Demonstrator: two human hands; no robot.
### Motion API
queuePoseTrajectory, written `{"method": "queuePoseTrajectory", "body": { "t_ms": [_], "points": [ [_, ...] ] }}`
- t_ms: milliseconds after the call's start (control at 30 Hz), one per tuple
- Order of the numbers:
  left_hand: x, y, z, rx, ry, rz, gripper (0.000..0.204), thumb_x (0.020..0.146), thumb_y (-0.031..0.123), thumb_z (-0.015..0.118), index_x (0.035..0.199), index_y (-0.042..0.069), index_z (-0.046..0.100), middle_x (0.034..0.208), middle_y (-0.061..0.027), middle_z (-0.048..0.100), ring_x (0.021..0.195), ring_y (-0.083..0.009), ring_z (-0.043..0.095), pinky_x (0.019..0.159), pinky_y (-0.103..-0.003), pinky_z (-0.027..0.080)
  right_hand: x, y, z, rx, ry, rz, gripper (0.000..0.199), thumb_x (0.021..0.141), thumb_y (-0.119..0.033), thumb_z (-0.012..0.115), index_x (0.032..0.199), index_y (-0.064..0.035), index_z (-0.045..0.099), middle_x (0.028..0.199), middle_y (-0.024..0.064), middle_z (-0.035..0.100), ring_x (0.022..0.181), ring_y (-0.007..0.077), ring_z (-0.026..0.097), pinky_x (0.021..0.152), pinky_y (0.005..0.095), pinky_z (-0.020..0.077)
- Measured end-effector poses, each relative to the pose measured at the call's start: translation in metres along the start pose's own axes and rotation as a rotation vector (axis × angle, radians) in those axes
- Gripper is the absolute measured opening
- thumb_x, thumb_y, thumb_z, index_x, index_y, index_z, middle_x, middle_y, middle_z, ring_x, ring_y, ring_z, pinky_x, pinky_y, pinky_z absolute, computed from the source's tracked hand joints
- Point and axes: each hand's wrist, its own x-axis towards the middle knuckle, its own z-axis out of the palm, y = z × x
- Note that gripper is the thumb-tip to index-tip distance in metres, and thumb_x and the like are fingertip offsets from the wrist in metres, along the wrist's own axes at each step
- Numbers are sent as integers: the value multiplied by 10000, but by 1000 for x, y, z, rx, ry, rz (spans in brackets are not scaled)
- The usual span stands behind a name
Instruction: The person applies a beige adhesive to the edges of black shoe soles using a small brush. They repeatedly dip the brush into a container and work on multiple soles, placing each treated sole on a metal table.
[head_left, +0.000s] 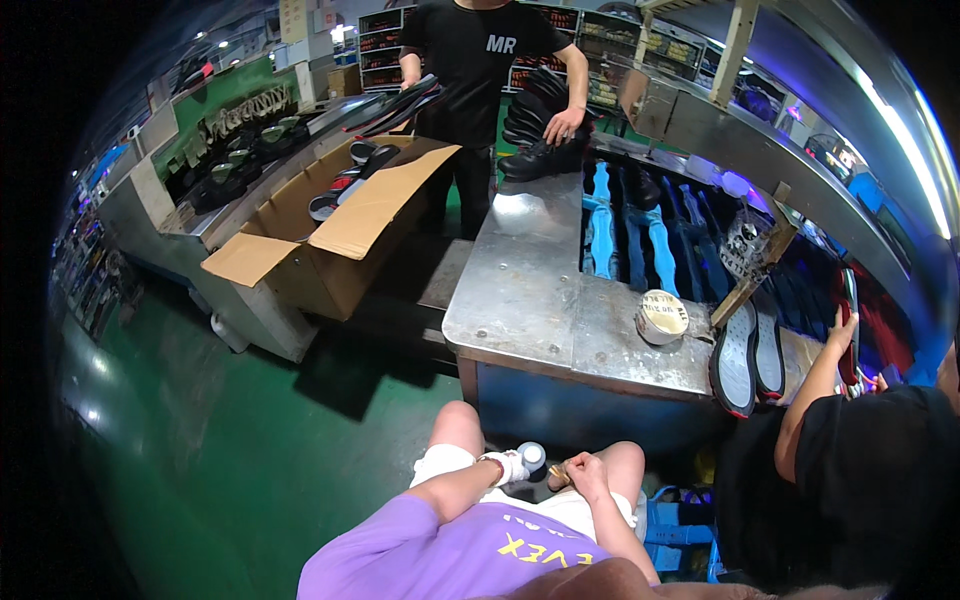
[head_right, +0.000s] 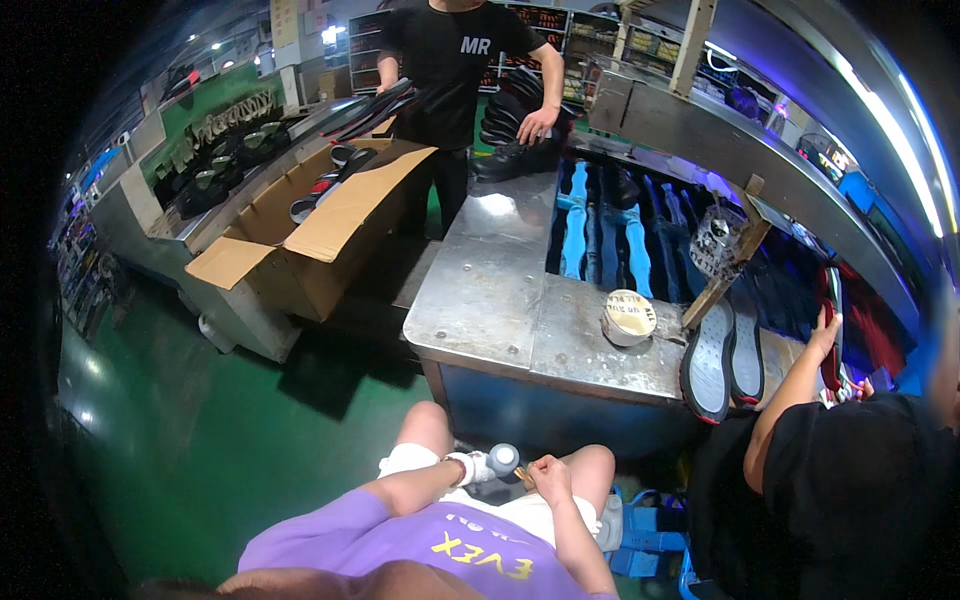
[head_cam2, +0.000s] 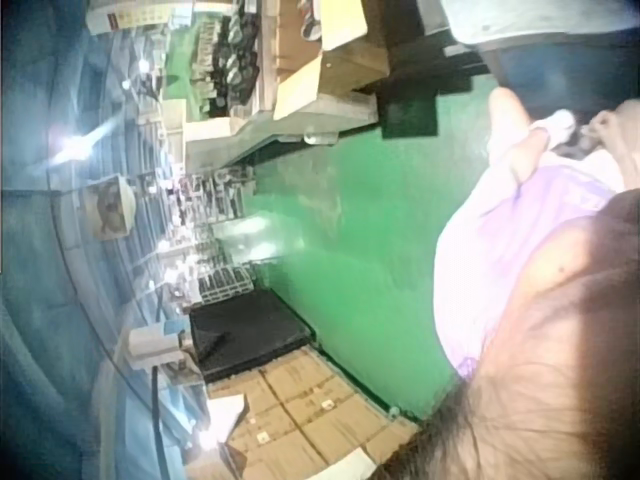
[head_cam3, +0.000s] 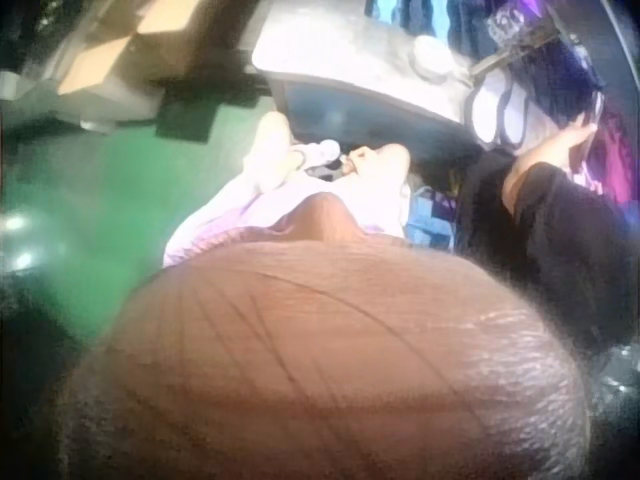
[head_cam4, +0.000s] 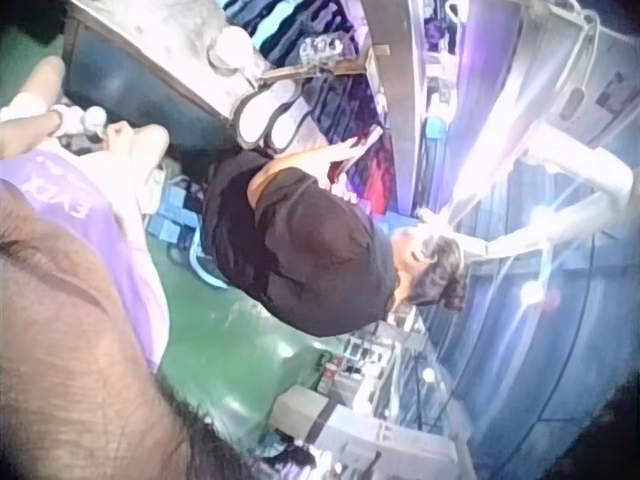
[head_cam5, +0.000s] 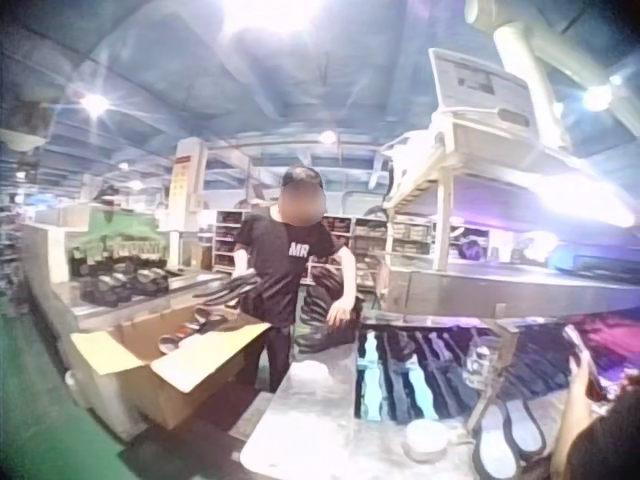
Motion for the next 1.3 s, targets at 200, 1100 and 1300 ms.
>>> {"method": "queuePoseTrajectory", "body": {
  "t_ms": [200,1100,1300],
  "points": [
    [-9,-7,-2,-142,-18,-50,449,879,407,656,1162,68,736,1117,-179,735,1065,-314,705,892,-403,541,1,1,6,24,-14,-11,273,844,-285,726,834,-13,712,764,160,725,757,304,718,744,410,553],
    [-14,-8,-9,-251,-90,-61,402,957,221,602,1330,73,614,961,-113,705,766,-222,699,586,-359,604,-3,-13,4,1,-19,10,176,838,-208,727,860,-35,709,765,120,730,722,226,707,724,359,558],
    [-39,17,-25,-343,-124,-89,379,962,213,593,1303,48,606,983,-124,703,780,-226,703,584,-360,611,-6,-16,0,32,-36,50,191,839,-220,737,865,-33,705,761,120,724,721,221,705,717,355,555]
  ]
}}
